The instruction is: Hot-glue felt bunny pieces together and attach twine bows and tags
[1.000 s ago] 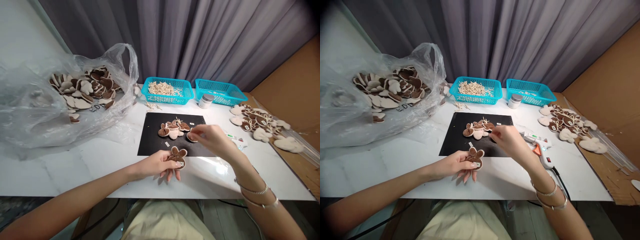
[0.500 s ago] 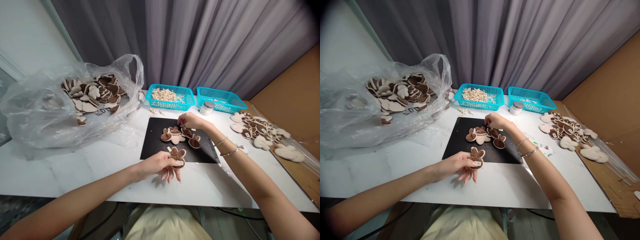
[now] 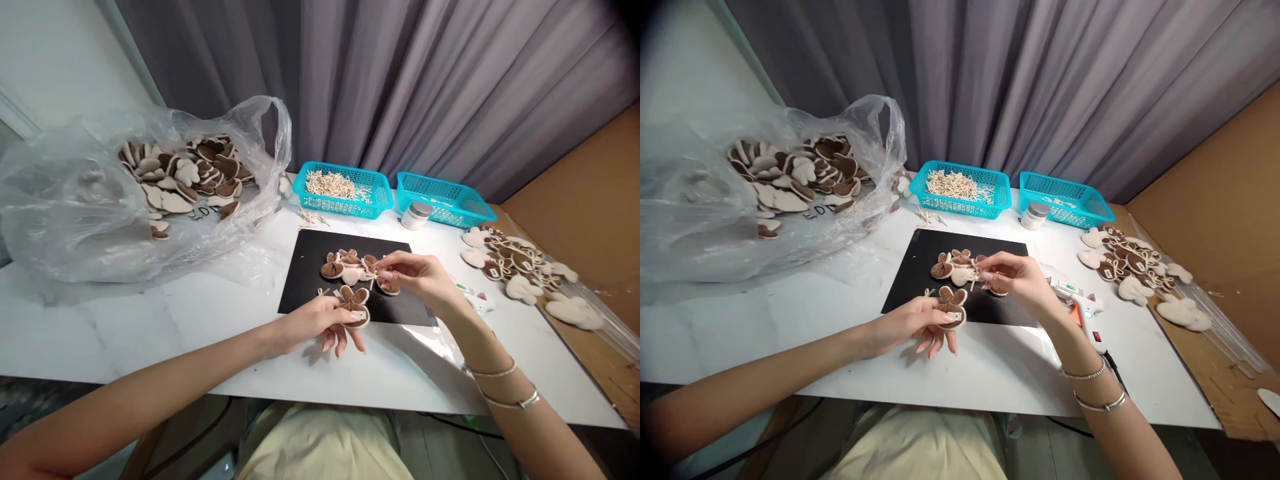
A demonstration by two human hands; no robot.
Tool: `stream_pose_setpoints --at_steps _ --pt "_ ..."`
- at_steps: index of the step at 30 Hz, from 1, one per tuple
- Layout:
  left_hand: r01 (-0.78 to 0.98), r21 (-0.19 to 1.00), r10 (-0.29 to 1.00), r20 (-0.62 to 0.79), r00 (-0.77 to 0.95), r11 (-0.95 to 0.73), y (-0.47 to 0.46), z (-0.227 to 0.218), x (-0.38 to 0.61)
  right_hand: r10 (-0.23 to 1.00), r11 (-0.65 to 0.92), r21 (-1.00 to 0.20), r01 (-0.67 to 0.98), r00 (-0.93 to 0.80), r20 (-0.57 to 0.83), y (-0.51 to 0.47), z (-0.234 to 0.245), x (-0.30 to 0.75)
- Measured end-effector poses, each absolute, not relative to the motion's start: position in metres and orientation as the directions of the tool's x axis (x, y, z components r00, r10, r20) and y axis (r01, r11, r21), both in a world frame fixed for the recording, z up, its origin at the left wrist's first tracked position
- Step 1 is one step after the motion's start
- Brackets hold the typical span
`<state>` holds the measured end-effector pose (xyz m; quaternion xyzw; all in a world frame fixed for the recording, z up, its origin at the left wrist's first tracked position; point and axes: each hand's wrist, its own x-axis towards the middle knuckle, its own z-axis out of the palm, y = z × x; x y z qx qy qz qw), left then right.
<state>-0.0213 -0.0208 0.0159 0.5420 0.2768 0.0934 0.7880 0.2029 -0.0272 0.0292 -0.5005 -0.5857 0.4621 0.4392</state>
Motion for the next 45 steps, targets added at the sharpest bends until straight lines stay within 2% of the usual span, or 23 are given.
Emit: stream_pose_setpoints --at_steps 4,7,11,13,17,19,31,41,43,45 --pt "0.139 0.915 0.502 -0.329 0.800 0.378 -0.021 0.017 -0.022 0.992 -0.003 -0.970 0.244 -0.122 -0.033 -0.032 0.019 0.202" --pt "0.133 0.916 0.527 -0.331 0.783 0.379 -0.019 0.016 -0.021 0.974 -0.020 -0.923 0.383 -0.202 -0.105 -0.029 0.010 0.209" --pt "0.130 0.907 0.514 -0.340 0.788 0.401 -0.018 0.014 -0.020 0.989 0.133 -0.754 0.643 -0.138 0.057 -0.029 0.010 0.219" --pt "0.136 0.905 0.507 -0.344 0.790 0.402 -0.017 0.014 -0.020 0.977 0.210 -0.664 0.718 -0.180 0.114 -0.030 0.013 0.220" --pt "0.142 0.911 0.521 -0.343 0.781 0.387 -0.018 0.014 -0.020 0.887 0.441 -0.575 0.689 -0.432 0.163 -0.031 0.012 0.213" --pt "0.140 0.915 0.529 -0.339 0.778 0.379 -0.017 0.014 -0.019 0.849 0.505 -0.560 0.656 -0.494 0.187 -0.031 0.007 0.209" --pt "0.157 0.915 0.547 -0.353 0.759 0.372 -0.017 0.014 -0.019 0.886 0.432 -0.580 0.690 -0.445 0.130 -0.032 0.001 0.200" --pt "0.158 0.923 0.553 -0.341 0.761 0.351 -0.016 0.014 -0.019 0.862 0.504 -0.349 0.790 -0.482 0.155 -0.040 -0.011 0.190" --pt "0.155 0.921 0.553 -0.343 0.759 0.358 -0.016 0.013 -0.019 0.861 0.506 -0.348 0.789 -0.484 0.157 -0.041 -0.009 0.191" --pt "0.148 0.918 0.558 -0.346 0.754 0.368 -0.015 0.014 -0.019 0.871 0.487 -0.399 0.777 -0.468 0.151 -0.041 -0.006 0.196"
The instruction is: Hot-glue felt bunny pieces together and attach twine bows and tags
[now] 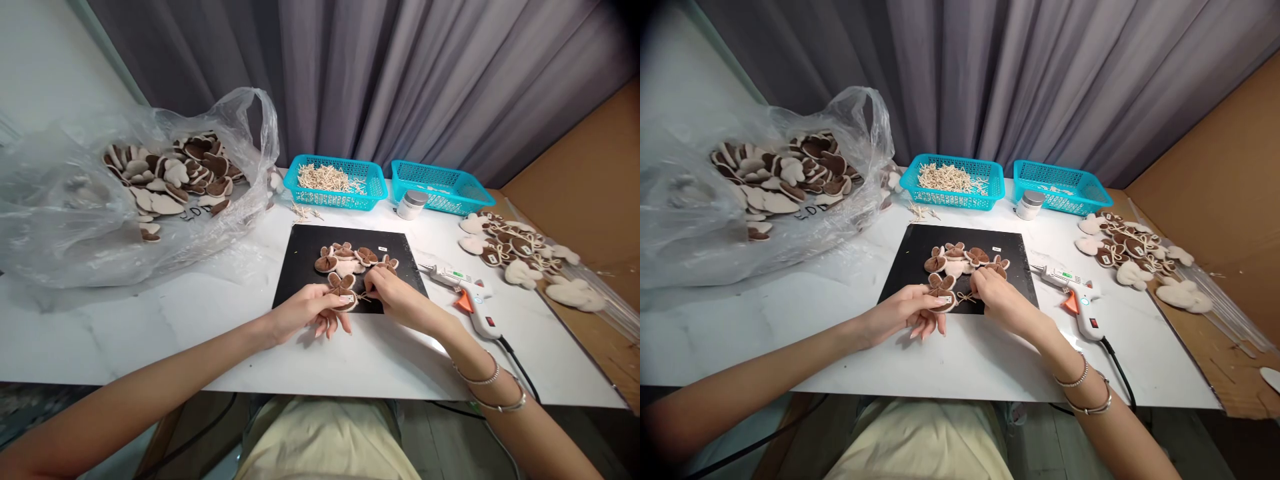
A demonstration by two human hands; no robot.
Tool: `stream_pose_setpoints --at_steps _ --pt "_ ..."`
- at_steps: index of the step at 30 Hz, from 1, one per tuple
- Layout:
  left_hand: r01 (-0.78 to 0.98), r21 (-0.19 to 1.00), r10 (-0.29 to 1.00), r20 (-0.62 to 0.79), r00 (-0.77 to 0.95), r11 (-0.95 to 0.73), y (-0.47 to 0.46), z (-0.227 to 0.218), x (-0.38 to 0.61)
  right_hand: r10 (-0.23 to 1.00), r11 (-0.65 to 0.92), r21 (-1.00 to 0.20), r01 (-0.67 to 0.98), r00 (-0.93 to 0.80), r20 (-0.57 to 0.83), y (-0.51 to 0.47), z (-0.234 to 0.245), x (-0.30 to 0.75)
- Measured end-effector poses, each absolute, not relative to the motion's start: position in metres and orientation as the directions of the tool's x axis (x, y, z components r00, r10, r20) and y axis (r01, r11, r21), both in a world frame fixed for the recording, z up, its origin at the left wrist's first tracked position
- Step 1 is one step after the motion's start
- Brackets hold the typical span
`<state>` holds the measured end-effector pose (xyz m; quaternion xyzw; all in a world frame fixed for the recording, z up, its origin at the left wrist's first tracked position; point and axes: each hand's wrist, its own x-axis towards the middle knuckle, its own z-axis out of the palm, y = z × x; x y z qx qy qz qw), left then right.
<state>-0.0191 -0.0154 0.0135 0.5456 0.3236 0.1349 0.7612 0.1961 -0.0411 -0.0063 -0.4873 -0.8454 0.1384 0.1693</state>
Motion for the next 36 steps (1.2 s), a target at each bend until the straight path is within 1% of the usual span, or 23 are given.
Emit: stream_pose_setpoints --at_steps 4,7,11,14,17,20,23,26,28,29,31,36 --pt "0.153 0.915 0.550 -0.351 0.758 0.374 -0.015 0.015 -0.020 0.919 0.383 -0.510 0.770 -0.372 0.127 -0.038 0.000 0.207" --pt "0.142 0.910 0.545 -0.352 0.761 0.390 -0.015 0.015 -0.020 0.911 0.395 -0.552 0.735 -0.389 0.134 -0.035 0.000 0.208" --pt "0.131 0.910 0.549 -0.347 0.760 0.393 -0.014 0.015 -0.020 0.875 0.475 -0.502 0.722 -0.446 0.187 -0.032 -0.010 0.199" --pt "0.137 0.910 0.544 -0.349 0.763 0.392 -0.014 0.015 -0.020 0.875 0.481 -0.471 0.740 -0.436 0.208 -0.030 -0.017 0.191" --pt "0.137 0.910 0.544 -0.348 0.763 0.391 -0.014 0.015 -0.020 0.882 0.467 -0.483 0.740 -0.425 0.203 -0.031 -0.016 0.191" --pt "0.138 0.909 0.552 -0.353 0.755 0.393 -0.014 0.016 -0.020 0.916 0.392 -0.564 0.726 -0.364 0.168 -0.032 -0.006 0.199" --pt "0.151 0.914 0.555 -0.354 0.753 0.377 -0.014 0.016 -0.020 0.954 0.266 -0.694 0.669 -0.284 0.092 -0.037 0.011 0.210" --pt "0.175 0.925 0.556 -0.346 0.756 0.338 -0.014 0.014 -0.019 0.965 0.180 -0.849 0.497 -0.256 0.055 -0.043 0.027 0.214" --pt "0.211 0.934 0.555 -0.342 0.759 0.288 -0.016 0.011 -0.017 0.960 0.139 -0.919 0.368 -0.277 0.034 -0.047 0.033 0.210" --pt "0.235 0.938 0.557 -0.342 0.757 0.255 -0.017 0.009 -0.016 0.955 0.122 -0.938 0.325 -0.297 0.021 -0.049 0.036 0.207" --pt "0.279 0.941 0.569 -0.338 0.750 0.190 -0.021 0.006 -0.015 0.941 0.107 -0.948 0.299 -0.339 -0.001 -0.052 0.038 0.199" --pt "0.317 0.945 0.599 -0.302 0.741 0.084 -0.028 0.006 -0.014 0.940 0.121 -0.918 0.378 -0.340 -0.016 -0.056 0.040 0.184"
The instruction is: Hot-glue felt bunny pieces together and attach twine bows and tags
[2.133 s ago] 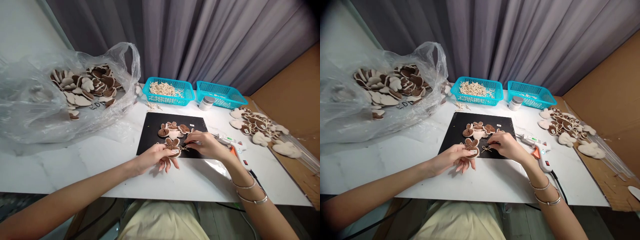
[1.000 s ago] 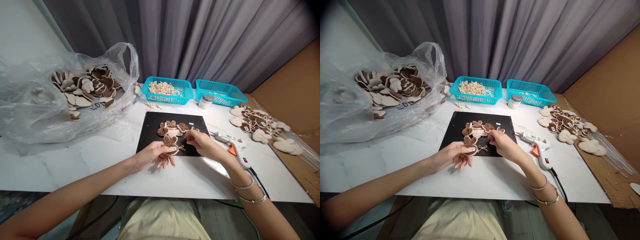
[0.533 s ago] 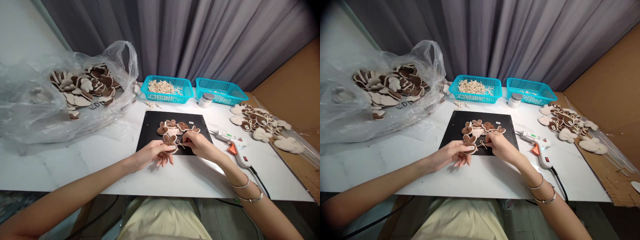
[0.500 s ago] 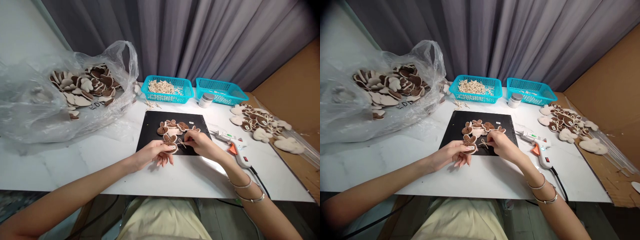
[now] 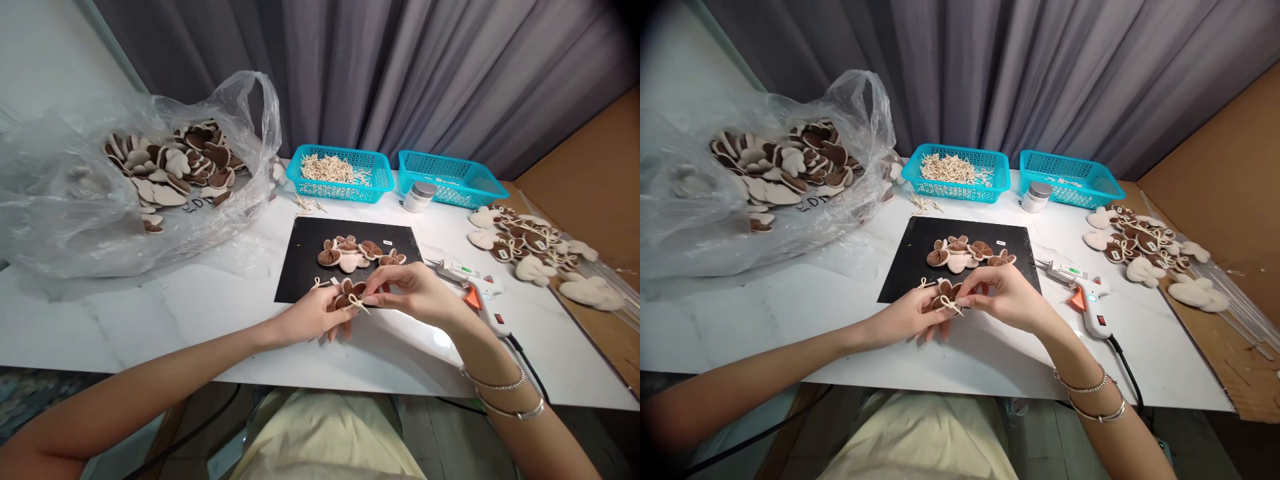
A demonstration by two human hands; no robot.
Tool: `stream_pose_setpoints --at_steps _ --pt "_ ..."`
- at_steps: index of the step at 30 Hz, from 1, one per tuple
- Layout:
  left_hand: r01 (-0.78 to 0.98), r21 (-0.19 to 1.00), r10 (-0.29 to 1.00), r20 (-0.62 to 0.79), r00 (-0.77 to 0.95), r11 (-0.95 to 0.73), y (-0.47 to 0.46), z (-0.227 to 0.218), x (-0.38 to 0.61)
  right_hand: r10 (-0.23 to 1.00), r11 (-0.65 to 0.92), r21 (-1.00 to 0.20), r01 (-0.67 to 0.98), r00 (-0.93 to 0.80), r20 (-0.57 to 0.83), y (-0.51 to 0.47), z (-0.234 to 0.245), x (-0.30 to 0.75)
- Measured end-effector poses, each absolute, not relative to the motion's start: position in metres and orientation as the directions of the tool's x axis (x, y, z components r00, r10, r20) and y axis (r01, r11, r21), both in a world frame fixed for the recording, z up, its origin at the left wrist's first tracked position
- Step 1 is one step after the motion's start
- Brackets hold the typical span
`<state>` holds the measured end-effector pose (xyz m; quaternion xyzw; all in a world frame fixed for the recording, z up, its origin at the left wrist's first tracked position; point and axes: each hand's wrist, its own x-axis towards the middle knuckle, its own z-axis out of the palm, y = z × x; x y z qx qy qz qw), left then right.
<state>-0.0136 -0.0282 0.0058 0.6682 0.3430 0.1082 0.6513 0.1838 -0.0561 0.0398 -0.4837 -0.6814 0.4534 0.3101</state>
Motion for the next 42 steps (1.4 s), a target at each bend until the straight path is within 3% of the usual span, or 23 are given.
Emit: stream_pose_setpoints --at_steps 10,30,42 --pt "0.337 0.939 0.592 -0.309 0.744 0.066 -0.029 0.006 -0.014 0.967 0.172 -0.848 0.501 -0.249 0.049 -0.056 0.037 0.179" --pt "0.308 0.948 0.593 -0.293 0.750 0.080 -0.026 0.004 -0.013 0.982 0.174 -0.883 0.436 -0.139 0.125 -0.060 0.028 0.169" --pt "0.349 0.937 0.723 -0.218 0.656 -0.034 -0.030 0.010 -0.011 0.989 0.151 -0.858 0.490 -0.069 0.135 -0.063 0.033 0.164"
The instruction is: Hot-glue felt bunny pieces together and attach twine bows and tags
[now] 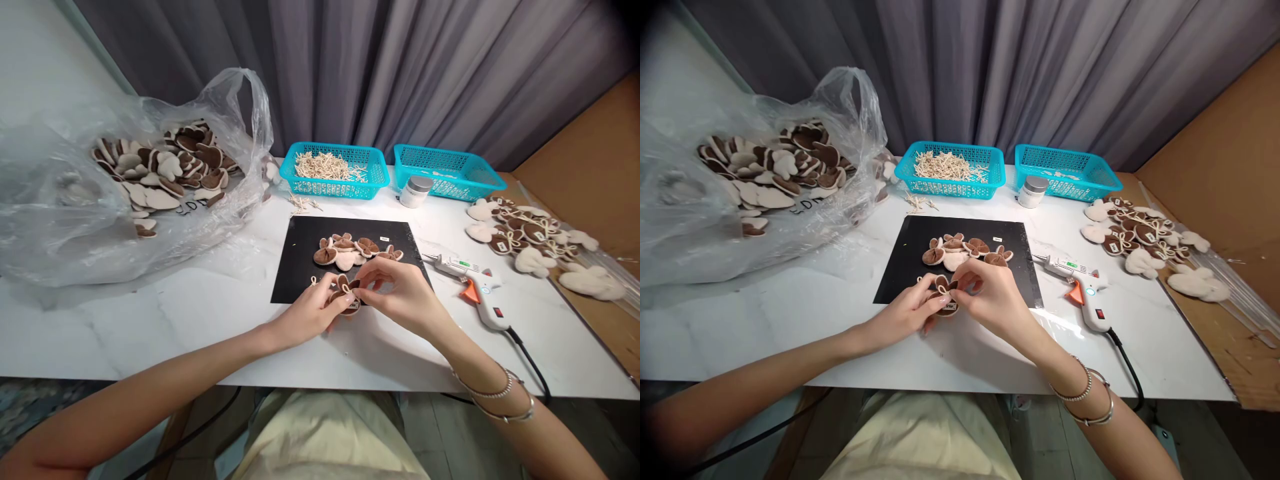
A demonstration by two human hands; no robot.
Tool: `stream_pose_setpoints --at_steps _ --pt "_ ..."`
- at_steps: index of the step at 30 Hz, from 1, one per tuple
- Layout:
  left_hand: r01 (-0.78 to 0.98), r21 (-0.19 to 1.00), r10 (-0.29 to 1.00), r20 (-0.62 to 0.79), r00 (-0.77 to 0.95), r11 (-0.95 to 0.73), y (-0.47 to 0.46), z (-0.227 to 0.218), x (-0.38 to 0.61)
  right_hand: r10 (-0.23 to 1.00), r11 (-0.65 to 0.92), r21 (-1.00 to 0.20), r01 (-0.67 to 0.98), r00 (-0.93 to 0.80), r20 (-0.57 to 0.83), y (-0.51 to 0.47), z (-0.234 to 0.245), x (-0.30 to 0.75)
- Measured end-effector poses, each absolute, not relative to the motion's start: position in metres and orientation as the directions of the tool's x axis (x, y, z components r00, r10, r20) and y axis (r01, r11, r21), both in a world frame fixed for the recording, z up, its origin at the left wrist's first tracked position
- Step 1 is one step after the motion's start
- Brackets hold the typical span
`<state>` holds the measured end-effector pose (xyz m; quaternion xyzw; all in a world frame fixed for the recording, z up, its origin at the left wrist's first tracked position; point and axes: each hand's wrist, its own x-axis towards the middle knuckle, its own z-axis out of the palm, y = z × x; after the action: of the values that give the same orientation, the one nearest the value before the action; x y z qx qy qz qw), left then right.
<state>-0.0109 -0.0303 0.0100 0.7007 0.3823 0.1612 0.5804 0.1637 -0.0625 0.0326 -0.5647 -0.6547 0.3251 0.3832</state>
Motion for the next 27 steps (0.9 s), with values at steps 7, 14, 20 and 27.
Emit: stream_pose_setpoints --at_steps 7,14,20,27 --pt "0.360 0.931 0.746 -0.192 0.637 -0.067 -0.0313 0.0111 -0.0105 0.985 0.165 -0.843 0.511 -0.043 0.167 -0.0635 0.0339 0.1604" --pt "0.332 0.942 0.722 -0.204 0.661 -0.038 -0.0306 0.0075 -0.0109 0.983 0.174 -0.844 0.508 -0.045 0.176 -0.0639 0.0330 0.1605" --pt "0.311 0.950 0.714 -0.196 0.673 -0.032 -0.0285 0.0062 -0.0116 0.977 0.206 -0.829 0.519 -0.056 0.208 -0.0648 0.0328 0.1605" --pt "0.277 0.961 0.704 -0.211 0.678 0.021 -0.0279 0.0077 -0.0105 0.974 0.222 -0.828 0.516 -0.070 0.218 -0.0652 0.0328 0.1600"
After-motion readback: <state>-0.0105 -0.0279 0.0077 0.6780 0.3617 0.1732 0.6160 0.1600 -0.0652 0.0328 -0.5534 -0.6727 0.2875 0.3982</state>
